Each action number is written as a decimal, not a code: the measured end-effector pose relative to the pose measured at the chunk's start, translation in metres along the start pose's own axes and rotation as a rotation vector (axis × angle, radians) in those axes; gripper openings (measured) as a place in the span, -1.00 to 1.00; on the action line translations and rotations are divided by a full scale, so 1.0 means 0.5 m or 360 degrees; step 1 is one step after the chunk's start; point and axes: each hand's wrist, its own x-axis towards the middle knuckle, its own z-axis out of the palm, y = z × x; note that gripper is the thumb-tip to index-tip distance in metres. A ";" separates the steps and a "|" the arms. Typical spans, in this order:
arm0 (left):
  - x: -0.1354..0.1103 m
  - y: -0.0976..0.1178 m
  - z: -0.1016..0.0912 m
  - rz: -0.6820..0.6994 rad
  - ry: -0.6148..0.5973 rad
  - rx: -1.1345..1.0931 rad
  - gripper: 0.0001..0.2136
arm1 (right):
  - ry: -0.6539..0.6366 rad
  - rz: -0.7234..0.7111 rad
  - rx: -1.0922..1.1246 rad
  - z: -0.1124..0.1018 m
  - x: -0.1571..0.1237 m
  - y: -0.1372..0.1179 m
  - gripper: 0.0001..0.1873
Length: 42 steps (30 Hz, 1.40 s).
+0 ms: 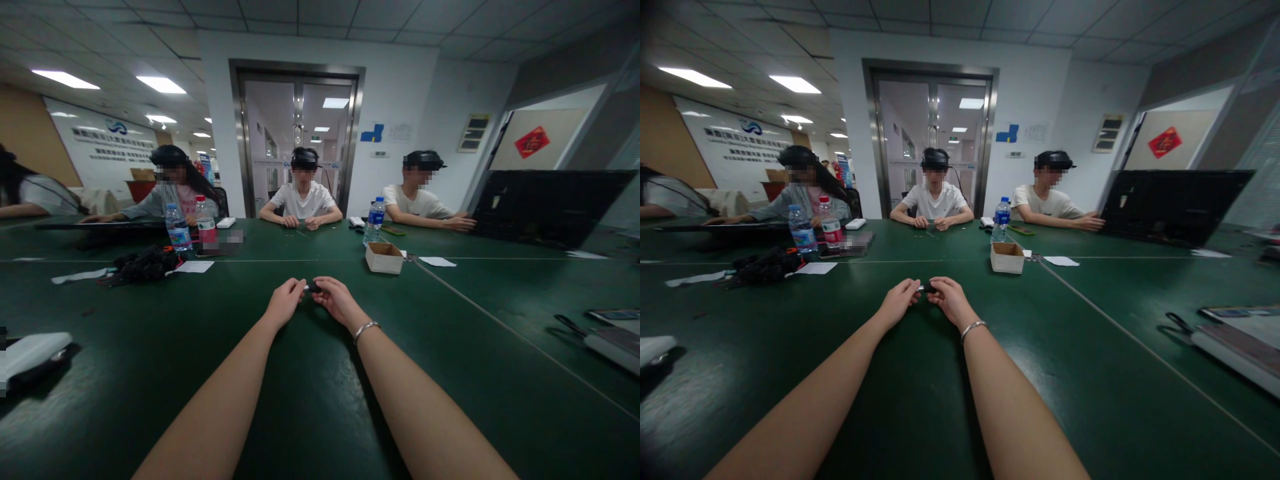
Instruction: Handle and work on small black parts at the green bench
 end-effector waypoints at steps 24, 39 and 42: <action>0.001 0.006 -0.008 0.0110 0.0022 -0.0369 -0.71 | -0.0238 -0.0084 -0.0212 -0.007 0.008 0.011 -0.66; -0.007 0.004 0.000 0.0285 0.0142 0.0682 -0.57 | -0.0120 -0.0729 -0.2042 0.045 -0.020 0.041 -0.63; -0.020 0.017 0.007 0.0355 0.0051 0.0792 -0.55 | -0.0042 -0.0684 -0.2098 0.035 -0.030 0.032 -0.73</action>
